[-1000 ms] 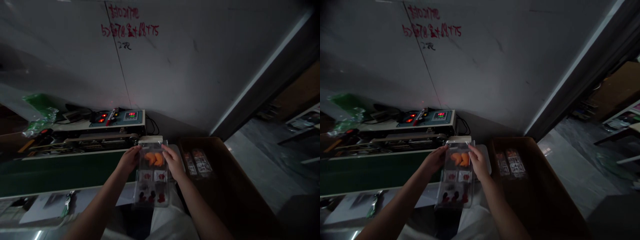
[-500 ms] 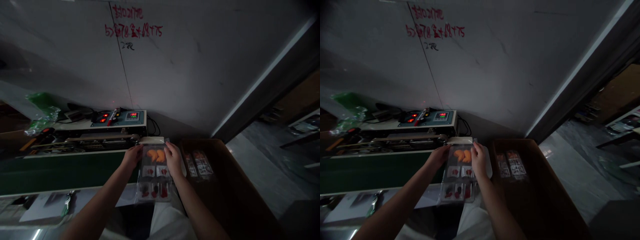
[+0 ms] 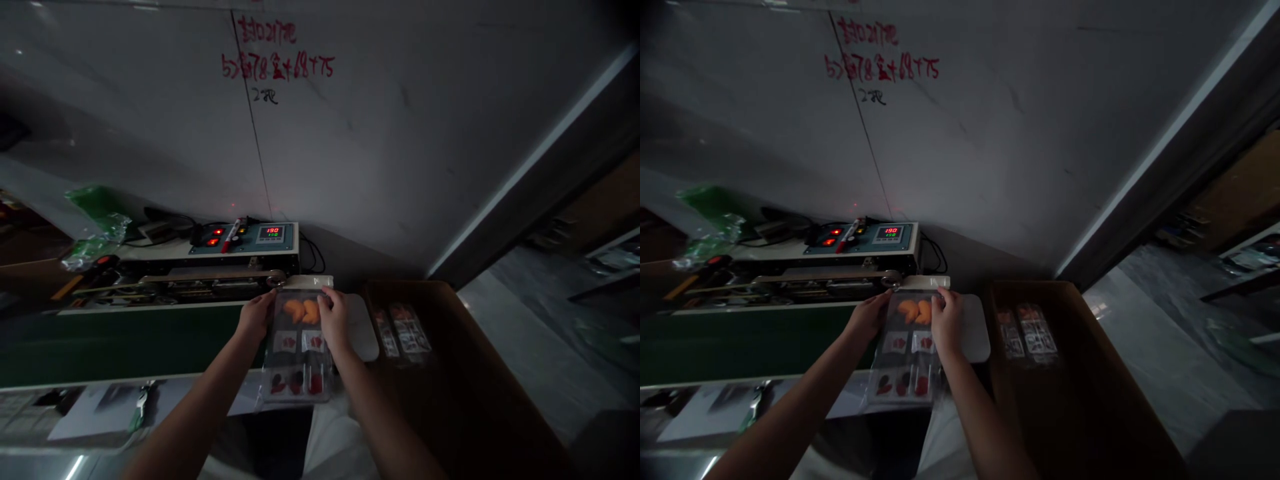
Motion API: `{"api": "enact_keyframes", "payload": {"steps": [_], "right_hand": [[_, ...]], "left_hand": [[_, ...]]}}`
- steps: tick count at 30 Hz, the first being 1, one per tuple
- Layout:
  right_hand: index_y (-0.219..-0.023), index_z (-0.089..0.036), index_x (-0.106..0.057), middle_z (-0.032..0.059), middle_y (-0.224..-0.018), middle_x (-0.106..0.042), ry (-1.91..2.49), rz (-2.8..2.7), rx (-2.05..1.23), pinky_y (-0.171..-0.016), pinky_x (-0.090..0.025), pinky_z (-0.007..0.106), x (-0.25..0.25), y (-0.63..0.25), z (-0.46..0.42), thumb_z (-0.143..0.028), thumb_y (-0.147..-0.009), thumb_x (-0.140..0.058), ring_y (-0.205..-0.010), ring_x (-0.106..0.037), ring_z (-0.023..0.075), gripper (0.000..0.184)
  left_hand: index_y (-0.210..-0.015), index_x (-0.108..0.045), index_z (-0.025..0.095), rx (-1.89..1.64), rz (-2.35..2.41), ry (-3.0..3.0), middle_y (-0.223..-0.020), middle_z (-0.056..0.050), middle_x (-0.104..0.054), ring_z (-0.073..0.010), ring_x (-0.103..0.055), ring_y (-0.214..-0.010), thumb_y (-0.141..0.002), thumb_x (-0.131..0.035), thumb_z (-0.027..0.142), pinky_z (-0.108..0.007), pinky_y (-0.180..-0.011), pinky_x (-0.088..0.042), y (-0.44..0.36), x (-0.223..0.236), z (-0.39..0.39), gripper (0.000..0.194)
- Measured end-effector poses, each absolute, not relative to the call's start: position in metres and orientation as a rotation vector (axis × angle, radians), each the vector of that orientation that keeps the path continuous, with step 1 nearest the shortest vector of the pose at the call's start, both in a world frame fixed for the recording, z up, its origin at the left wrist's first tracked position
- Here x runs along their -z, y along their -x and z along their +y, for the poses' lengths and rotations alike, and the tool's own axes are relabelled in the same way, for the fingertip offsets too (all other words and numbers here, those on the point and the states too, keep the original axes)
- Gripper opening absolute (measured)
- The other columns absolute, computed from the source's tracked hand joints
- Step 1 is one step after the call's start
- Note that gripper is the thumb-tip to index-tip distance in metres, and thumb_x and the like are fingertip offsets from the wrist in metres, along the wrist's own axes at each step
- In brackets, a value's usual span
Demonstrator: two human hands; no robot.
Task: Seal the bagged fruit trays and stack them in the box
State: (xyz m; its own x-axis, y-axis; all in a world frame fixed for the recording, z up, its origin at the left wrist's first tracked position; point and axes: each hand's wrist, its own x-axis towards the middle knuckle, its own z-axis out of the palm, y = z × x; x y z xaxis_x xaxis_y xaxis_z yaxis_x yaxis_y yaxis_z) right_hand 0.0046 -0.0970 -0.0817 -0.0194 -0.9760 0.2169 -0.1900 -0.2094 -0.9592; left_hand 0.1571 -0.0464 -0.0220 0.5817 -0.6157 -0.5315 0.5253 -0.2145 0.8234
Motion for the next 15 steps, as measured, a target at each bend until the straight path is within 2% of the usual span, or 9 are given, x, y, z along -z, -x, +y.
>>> {"api": "enact_keyframes", "payload": {"steps": [10, 13, 15], "right_hand": [[-0.101, -0.016, -0.067, 0.011, -0.099, -0.06, 1.467, 1.244, 1.276, -0.089, -0.048, 0.039, 0.079, -0.045, -0.087, -0.028, -0.082, -0.055, -0.09, -0.056, 0.0215, 0.026], [-0.099, -0.016, -0.064, 0.0115, -0.1, -0.06, 1.443, 1.215, 1.287, -0.088, -0.05, 0.039, 0.073, -0.07, -0.076, -0.026, -0.081, -0.057, -0.093, -0.056, 0.0218, 0.022], [-0.098, -0.017, -0.06, 0.0117, -0.103, -0.059, 1.388, 1.175, 1.3, -0.081, -0.054, 0.035, 0.066, -0.075, -0.068, -0.029, -0.081, -0.059, -0.09, -0.057, 0.02, 0.021]], "left_hand": [[-0.073, -0.066, 0.013, 0.917, -0.05, -1.481, -0.062, -0.003, -0.067, -0.0125, -0.062, -0.049, -0.073, -0.072, 0.019, -0.021, -0.048, -0.049, -0.184, 0.016, -0.028, 0.008], [-0.078, -0.068, 0.013, 0.83, -0.073, -1.497, -0.067, -0.002, -0.069, -0.0106, -0.063, -0.054, -0.072, -0.072, 0.019, -0.019, -0.052, -0.049, -0.197, 0.01, -0.013, 0.01], [-0.087, -0.07, 0.015, 0.731, -0.109, -1.546, -0.075, 0.0, -0.071, -0.0082, -0.064, -0.061, -0.071, -0.075, 0.021, -0.015, -0.057, -0.049, -0.206, 0.005, 0.012, 0.018]]}}
